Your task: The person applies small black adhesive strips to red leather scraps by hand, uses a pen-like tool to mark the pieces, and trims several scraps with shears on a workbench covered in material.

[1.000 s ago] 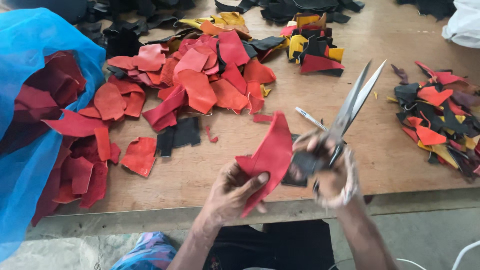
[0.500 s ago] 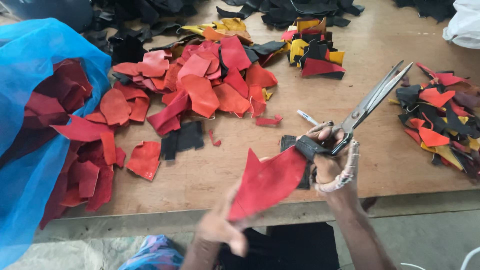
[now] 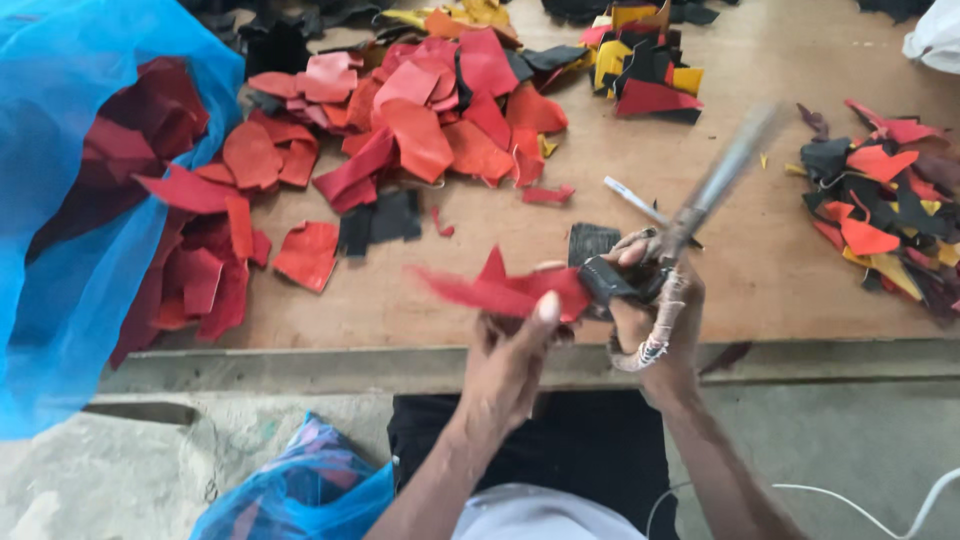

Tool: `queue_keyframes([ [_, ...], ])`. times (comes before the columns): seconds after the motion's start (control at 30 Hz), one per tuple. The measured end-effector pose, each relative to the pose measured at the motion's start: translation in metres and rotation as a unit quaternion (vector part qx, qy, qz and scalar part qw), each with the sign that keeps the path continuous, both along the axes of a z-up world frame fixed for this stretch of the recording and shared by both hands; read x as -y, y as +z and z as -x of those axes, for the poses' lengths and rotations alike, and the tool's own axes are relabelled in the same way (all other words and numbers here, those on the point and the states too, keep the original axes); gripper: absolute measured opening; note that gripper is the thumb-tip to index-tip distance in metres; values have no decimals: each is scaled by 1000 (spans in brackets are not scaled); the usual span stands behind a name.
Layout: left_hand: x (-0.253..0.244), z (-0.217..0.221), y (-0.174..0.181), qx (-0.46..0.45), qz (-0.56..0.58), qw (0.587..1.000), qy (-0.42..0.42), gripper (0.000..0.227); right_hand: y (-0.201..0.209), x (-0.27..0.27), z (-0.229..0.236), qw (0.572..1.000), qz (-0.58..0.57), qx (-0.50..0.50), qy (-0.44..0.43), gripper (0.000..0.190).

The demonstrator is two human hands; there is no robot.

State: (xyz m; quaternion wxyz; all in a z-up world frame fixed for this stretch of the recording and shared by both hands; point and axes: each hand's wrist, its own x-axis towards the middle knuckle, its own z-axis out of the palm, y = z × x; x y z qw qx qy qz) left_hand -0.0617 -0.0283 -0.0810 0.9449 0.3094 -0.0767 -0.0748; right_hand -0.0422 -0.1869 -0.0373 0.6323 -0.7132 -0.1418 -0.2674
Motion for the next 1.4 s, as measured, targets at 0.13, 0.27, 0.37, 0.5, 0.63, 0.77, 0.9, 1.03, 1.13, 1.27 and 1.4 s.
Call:
queue_keyframes([
  [0.13,-3,-9,10,20,19,998,64,20,-7,26,26,985,57,-159,-26,8],
  [0.27,-12,-3,18,26,-19,991,133,20,-25,31,70,955,-55,-248,152,14],
  [0.37,-14,4,23,30,-52,982,180,19,-37,14,96,898,-120,-391,163,24],
  [0.5,-13,23,24,-5,-138,973,186,19,-35,3,117,957,135,-206,154,24],
  [0.63,-9,36,29,12,-169,967,192,21,-21,-1,115,950,269,-42,154,25],
  [0.77,-10,37,30,54,-173,965,189,19,-15,-8,109,944,243,-194,110,20],
  [0.9,-9,38,22,58,-183,962,192,18,-23,-9,106,952,252,-152,90,21],
  [1.03,-6,38,15,61,-179,963,194,18,-39,-10,104,966,202,-144,74,15],
  [1.13,-6,34,10,65,-221,955,187,23,-51,-9,100,970,215,-110,31,15],
  [1.27,-6,22,0,30,-195,969,152,41,-61,-4,97,970,231,-67,34,11],
  [1.4,-14,9,-18,-6,-207,975,86,49,-65,-5,101,974,198,-109,29,9],
])
